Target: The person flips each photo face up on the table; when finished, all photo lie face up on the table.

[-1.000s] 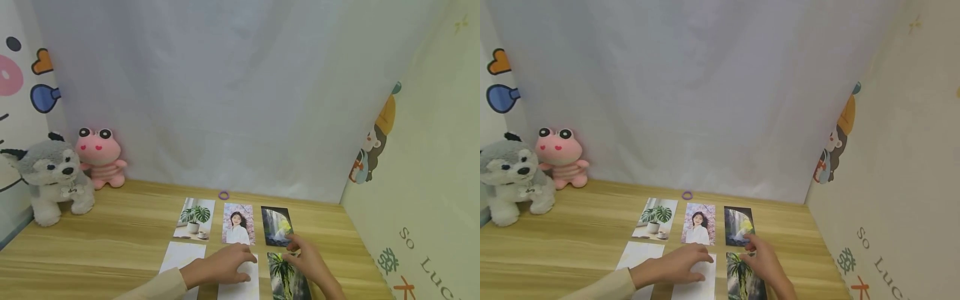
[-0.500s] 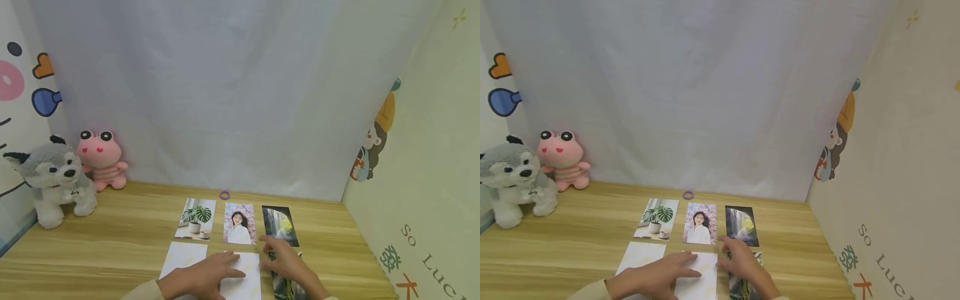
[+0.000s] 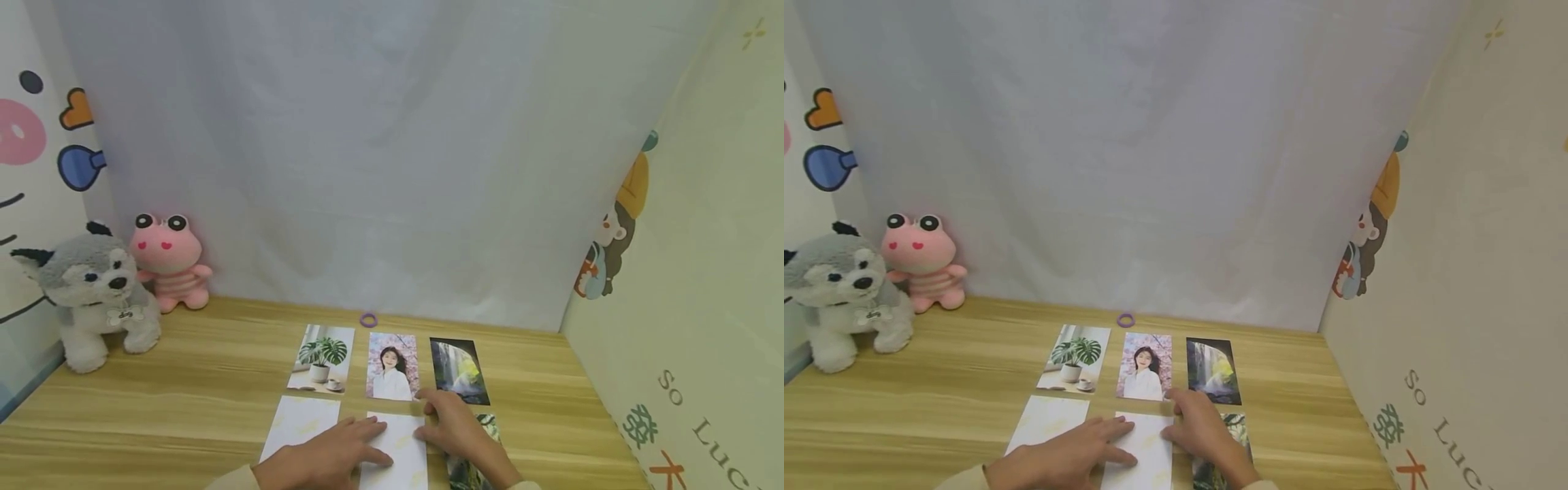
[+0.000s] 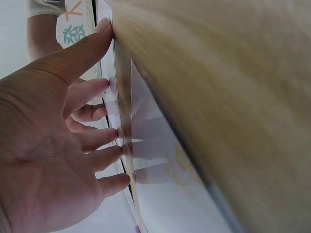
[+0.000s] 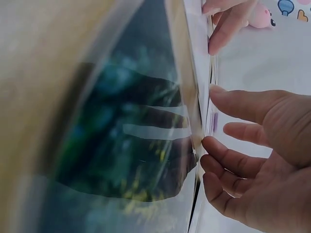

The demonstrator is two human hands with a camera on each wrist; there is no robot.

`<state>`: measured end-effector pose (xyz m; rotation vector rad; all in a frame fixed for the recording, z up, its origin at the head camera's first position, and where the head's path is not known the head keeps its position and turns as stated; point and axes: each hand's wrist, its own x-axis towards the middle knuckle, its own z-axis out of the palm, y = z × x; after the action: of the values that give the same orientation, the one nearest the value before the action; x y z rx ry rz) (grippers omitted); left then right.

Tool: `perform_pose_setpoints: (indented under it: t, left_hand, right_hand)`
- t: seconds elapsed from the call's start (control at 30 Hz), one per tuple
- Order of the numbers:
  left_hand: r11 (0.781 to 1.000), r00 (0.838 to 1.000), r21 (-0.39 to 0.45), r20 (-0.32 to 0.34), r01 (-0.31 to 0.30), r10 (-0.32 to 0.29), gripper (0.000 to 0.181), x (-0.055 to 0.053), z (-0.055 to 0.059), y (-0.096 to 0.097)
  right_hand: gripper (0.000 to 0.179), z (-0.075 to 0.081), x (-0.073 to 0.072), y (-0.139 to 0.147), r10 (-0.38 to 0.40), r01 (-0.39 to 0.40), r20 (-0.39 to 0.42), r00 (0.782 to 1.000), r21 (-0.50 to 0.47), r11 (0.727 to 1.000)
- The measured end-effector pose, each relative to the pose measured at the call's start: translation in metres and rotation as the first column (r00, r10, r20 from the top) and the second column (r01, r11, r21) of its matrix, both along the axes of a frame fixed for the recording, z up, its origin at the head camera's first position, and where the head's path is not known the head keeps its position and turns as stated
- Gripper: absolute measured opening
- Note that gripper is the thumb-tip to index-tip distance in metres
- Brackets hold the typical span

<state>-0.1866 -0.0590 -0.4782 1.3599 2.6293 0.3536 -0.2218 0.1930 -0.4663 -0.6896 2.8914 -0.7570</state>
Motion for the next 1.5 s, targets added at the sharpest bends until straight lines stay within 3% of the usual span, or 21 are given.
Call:
perform_pose_setpoints:
  t: [0.3, 0.6, 0.8, 0.97, 1.07, 1.2, 1.3, 1.5]
  left_hand:
    - [0.999, 0.999, -0.010, 0.010, -0.043, 0.043, 0.055, 0.002, 0.002, 0.006]
    - [0.997, 0.998, -0.034, -0.006, -0.063, 0.063, 0.056, 0.002, 0.002, 0.006]
    - [0.998, 0.998, -0.025, -0.030, -0.065, 0.064, 0.054, 0.003, 0.004, 0.006]
    - [0.998, 0.997, -0.022, -0.041, -0.067, 0.066, 0.053, 0.004, 0.004, 0.007]
    - [0.997, 0.997, -0.024, -0.039, -0.067, 0.066, 0.052, 0.005, 0.004, 0.007]
    - [0.997, 0.997, -0.027, -0.039, -0.069, 0.068, 0.052, 0.004, 0.003, 0.007]
    - [0.998, 0.997, -0.024, -0.040, -0.065, 0.064, 0.052, 0.003, 0.002, 0.007]
    - [0.997, 0.997, -0.022, -0.028, -0.070, 0.069, 0.052, 0.004, 0.001, 0.007]
  right_hand:
    - [0.047, -0.001, -0.003, -0.005, -0.032, 0.034, -0.031, 0.999, 0.044, 0.998]
    - [0.048, 0.001, -0.004, -0.012, -0.023, 0.022, 0.008, 1.000, 0.082, 0.996]
    - [0.045, 0.006, -0.004, -0.016, -0.058, 0.061, 0.052, 0.997, -0.070, 0.996]
    - [0.041, 0.006, -0.004, -0.015, -0.094, 0.123, 0.132, 0.987, -0.235, 0.964]
    - [0.039, 0.004, -0.003, -0.012, -0.051, 0.126, 0.252, 0.966, -0.292, 0.948]
    - [0.036, -0.002, -0.003, -0.009, 0.061, 0.072, 0.357, 0.932, -0.348, 0.935]
    - [0.035, -0.004, -0.002, -0.008, 0.088, 0.062, 0.364, 0.927, -0.382, 0.922]
    - [0.036, -0.006, -0.001, -0.009, 0.062, 0.103, 0.379, 0.923, -0.401, 0.910]
